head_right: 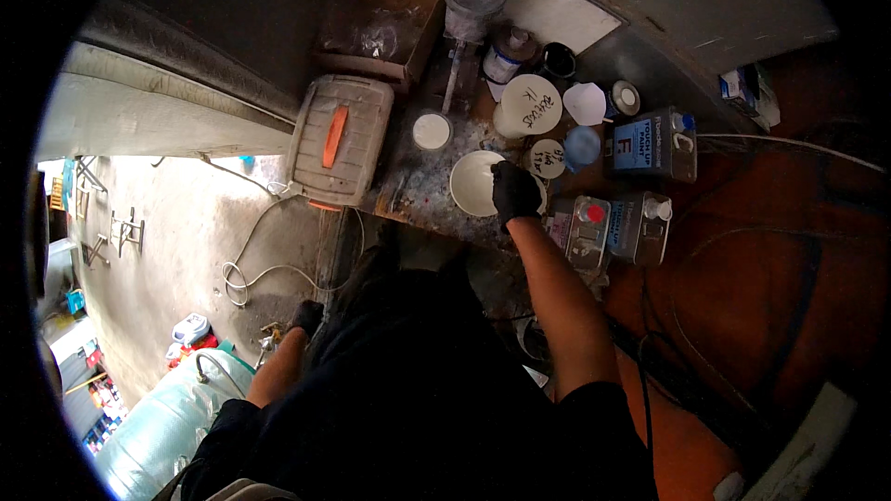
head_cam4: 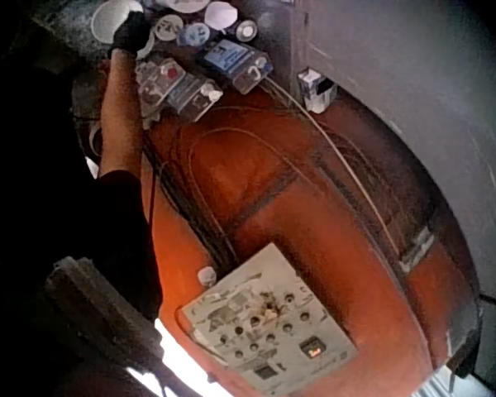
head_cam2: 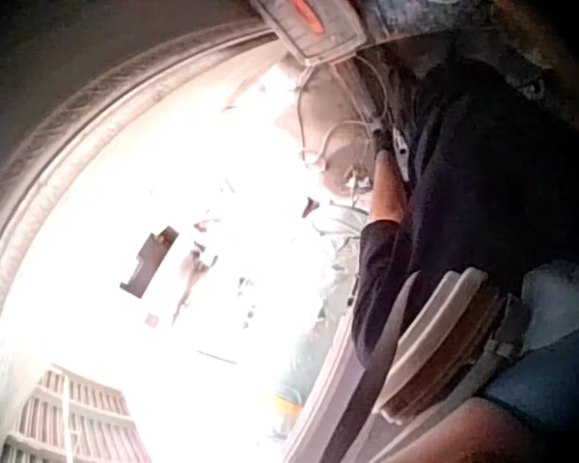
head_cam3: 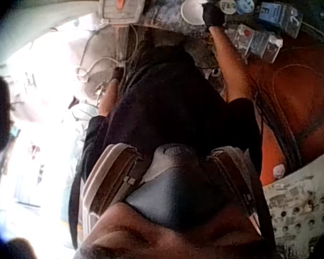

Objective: The person pours liquid from a labeled container into a white cup and stirs the contents with a stick. They repeat this process with another container, continuing to mix the substances in the cup.

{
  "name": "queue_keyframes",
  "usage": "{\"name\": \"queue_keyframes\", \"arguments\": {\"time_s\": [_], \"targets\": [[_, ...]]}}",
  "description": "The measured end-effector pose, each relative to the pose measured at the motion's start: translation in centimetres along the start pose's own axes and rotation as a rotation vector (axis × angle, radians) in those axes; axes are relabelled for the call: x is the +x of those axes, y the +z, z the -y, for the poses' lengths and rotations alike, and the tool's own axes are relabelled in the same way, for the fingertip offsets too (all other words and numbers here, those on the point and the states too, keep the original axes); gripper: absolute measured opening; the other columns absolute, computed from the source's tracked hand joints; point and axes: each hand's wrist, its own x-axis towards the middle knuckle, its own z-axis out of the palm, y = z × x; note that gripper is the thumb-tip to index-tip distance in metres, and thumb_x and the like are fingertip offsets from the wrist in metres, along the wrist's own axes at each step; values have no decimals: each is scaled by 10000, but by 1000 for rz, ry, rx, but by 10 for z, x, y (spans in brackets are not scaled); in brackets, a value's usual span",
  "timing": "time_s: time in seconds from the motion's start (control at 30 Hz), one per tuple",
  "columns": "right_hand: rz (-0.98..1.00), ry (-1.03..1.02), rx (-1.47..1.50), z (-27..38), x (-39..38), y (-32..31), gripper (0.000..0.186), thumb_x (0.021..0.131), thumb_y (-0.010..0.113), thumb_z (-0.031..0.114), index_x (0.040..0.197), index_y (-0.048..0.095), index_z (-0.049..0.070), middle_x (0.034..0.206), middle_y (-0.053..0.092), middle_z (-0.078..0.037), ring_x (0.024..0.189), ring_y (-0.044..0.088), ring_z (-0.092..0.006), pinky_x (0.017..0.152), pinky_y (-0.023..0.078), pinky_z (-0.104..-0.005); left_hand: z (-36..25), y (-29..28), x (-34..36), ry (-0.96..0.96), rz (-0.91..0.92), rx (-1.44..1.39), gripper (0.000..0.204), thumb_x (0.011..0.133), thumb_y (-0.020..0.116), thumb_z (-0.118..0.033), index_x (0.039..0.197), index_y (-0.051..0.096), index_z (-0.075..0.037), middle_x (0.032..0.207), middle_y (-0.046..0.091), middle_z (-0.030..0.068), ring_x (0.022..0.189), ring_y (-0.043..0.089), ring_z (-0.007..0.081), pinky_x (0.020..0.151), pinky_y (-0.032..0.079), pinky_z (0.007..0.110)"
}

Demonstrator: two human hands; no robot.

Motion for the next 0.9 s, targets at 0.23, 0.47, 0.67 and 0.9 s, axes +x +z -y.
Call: {"name": "queue_keyframes", "arguments": {"time_s": [0.23,0.47,0.67,0.9], "targets": [[292,-129,-23,-11,-8,-13,277,892,561,306,939,700,71,914,662,-209,886,625,-397,771,489,-506,-33,-14,33,16,-25,-190,323,813,565,-310,827,695,-15,828,666,236,806,661,332,706,493,448],[210,-19,-241,-13,-11,-22,273,908,541,294,895,690,65,851,660,-183,819,630,-385,709,482,-490,14,38,43,17,-30,-245,329,822,606,-303,875,667,16,920,634,301,906,631,419,757,483,476],[152,49,102,2,-9,-39,293,906,559,325,894,697,66,856,663,-198,814,630,-398,713,488,-500,-28,26,35,-97,55,-500,365,846,567,-309,1005,639,11,987,629,307,937,610,442,776,477,498],[356,-63,-139,10,-31,-14,205,872,586,247,928,709,92,887,679,-174,853,647,-370,734,509,-485,-3,26,37,-313,-142,-582,517,932,430,-417,1231,555,-14,1218,552,311,1123,540,455,948,437,503]]}}
